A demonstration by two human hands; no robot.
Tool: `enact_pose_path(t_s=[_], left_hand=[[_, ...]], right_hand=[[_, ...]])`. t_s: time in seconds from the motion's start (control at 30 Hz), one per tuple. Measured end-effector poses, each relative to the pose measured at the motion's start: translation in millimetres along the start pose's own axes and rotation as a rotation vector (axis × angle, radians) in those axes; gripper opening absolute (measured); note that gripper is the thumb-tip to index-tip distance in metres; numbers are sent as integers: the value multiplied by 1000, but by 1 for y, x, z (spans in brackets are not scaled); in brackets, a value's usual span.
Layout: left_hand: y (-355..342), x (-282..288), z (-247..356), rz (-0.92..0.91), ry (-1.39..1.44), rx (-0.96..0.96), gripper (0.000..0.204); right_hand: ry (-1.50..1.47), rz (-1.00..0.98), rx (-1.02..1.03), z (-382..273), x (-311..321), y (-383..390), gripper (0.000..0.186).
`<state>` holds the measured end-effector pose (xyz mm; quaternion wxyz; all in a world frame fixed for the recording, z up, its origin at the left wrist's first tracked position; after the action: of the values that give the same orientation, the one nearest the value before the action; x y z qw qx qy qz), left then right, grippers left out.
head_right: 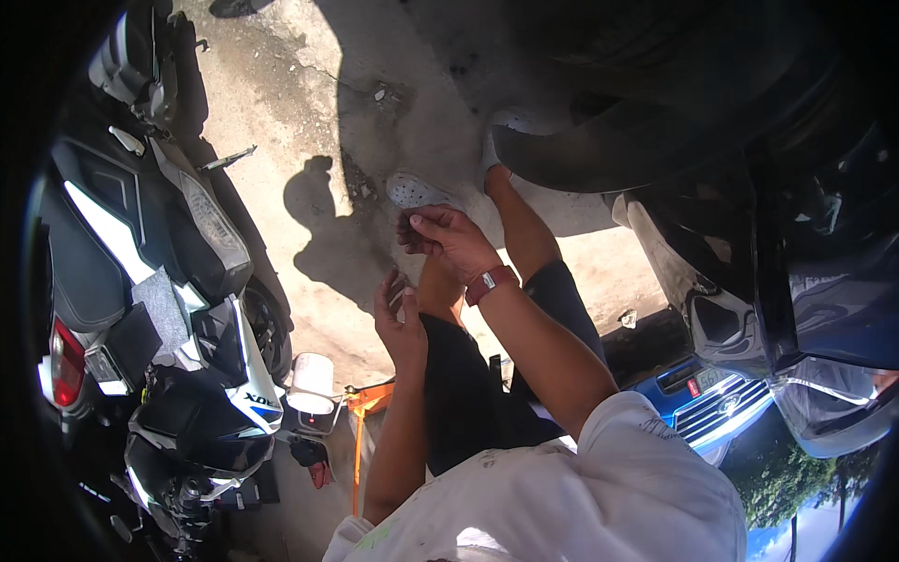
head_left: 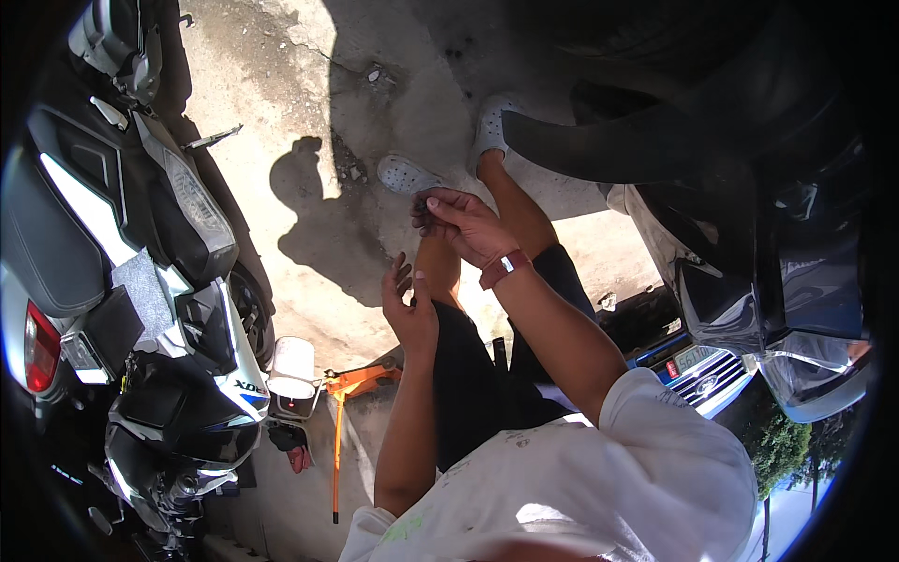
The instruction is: The person uses a wrench to tighten bolts on the front bumper of a car with its hood open. They then align and press the bumper into place, adjusting it by hand to fit the vehicle.
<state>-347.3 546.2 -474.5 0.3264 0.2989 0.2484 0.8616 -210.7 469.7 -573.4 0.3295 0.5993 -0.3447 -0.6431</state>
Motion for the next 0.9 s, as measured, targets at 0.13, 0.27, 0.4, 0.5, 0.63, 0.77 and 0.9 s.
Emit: enact_pose_path(t_s=[0.13, 0.27, 0.4, 0.5, 0.63, 0.77, 0.9], left_hand=[[-5, 13, 113, -152, 90, -272, 46], [35, 8, 180, -542, -29, -388, 26], [87, 12, 204, -560, -45, -319, 21], [132, -4, 240, -578, -93, -442, 18], [190, -38, 280, -507, -202, -617, 13], [243, -84, 297, -417, -225, -621, 11], [301, -145, 314, -370, -258, -649, 15]], right_hand=[[286, -76, 82, -12, -57, 104, 21], [291, -136, 139, -5, -84, 193, 23], [251, -133, 95, 12, -80, 260, 31], [228, -142, 200, 3, -71, 310, 22], [147, -156, 282, -15, -45, 366, 22], [92, -258, 323, -39, -11, 419, 24], [146, -191, 355, -71, 41, 492, 20]])
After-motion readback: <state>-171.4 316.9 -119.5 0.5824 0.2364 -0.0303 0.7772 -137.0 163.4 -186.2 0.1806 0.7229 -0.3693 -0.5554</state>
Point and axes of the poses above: each hand's wrist, its own y-axis away from the middle knuckle, its own x-axis out of the back of the hand, z = x × y, the point moved 10 cm from there along -y, towards the middle knuckle, and after that the axes turned 10 degrees about -x, right-handed, at the moved point
